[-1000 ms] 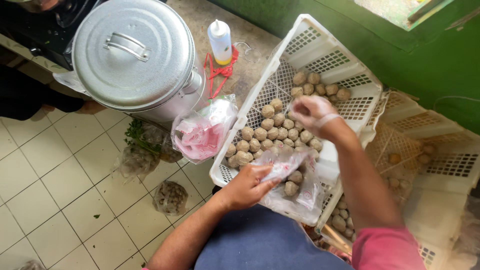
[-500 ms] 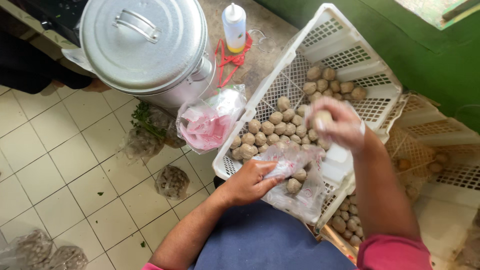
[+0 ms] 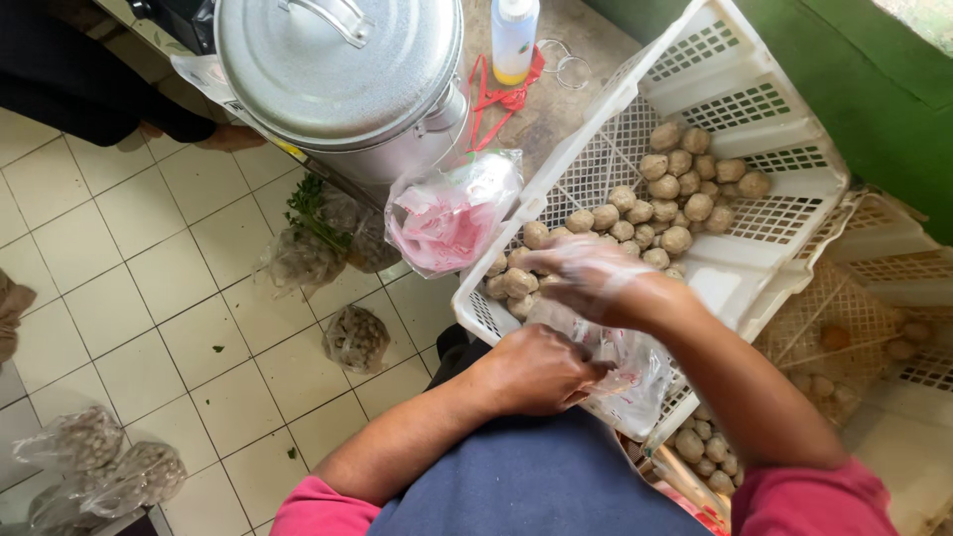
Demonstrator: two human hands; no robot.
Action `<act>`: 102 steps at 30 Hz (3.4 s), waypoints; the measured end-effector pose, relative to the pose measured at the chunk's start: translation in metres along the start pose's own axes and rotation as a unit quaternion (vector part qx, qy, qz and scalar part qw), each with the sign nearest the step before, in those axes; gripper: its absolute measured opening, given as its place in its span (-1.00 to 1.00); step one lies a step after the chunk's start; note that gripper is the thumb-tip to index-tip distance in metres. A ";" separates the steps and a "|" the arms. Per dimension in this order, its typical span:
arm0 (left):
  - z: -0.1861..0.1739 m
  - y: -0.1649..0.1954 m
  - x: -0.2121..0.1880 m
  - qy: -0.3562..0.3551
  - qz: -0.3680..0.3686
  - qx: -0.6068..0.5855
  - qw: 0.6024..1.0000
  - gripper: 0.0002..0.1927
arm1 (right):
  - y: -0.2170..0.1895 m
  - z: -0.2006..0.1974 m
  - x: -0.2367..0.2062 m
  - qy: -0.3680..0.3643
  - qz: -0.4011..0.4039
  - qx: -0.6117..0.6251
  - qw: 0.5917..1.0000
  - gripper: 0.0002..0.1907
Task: The person packs meatballs by hand from a plastic crate into a clear plastic bag, adding balls one at a time until the bag is filled. They then gather and tie the bag closed and place the packed bag into the crate.
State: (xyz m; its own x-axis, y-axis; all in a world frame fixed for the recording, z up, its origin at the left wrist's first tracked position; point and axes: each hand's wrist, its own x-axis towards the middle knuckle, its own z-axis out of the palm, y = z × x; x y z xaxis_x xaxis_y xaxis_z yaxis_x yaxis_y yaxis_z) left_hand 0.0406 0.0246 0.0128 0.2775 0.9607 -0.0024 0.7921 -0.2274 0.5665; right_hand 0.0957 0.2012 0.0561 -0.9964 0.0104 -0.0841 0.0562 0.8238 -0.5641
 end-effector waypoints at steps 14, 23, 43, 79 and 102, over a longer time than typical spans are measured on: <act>-0.001 -0.001 -0.003 0.028 0.023 0.015 0.999 -0.85 | 0.072 0.106 0.060 -0.166 0.115 -0.362 0.910 -0.76; -0.003 -0.006 0.002 0.101 -0.114 -0.142 0.978 -0.66 | 0.099 0.004 -0.121 0.166 0.103 0.618 0.761 -0.79; -0.033 -0.006 0.010 0.158 -0.100 -0.347 0.919 -0.69 | 0.080 -0.014 -0.133 0.074 0.225 0.335 0.912 -0.78; -0.021 -0.013 0.011 0.163 -0.141 -0.374 0.902 -0.71 | 0.181 0.029 -0.017 0.178 0.352 -0.101 0.913 -0.52; -0.023 -0.015 0.011 0.165 -0.139 -0.374 0.902 -0.69 | 0.065 0.026 -0.121 0.108 0.244 0.309 0.913 -0.77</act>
State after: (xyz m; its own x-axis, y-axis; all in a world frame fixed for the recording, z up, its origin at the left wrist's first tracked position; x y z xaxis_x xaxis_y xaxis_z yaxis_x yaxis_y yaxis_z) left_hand 0.0191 0.0425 0.0231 -0.1506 0.9871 -0.0542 0.1828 0.0817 0.9797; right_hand 0.2214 0.2388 0.0083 -0.8284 0.4578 -0.3227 0.4550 0.2140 -0.8644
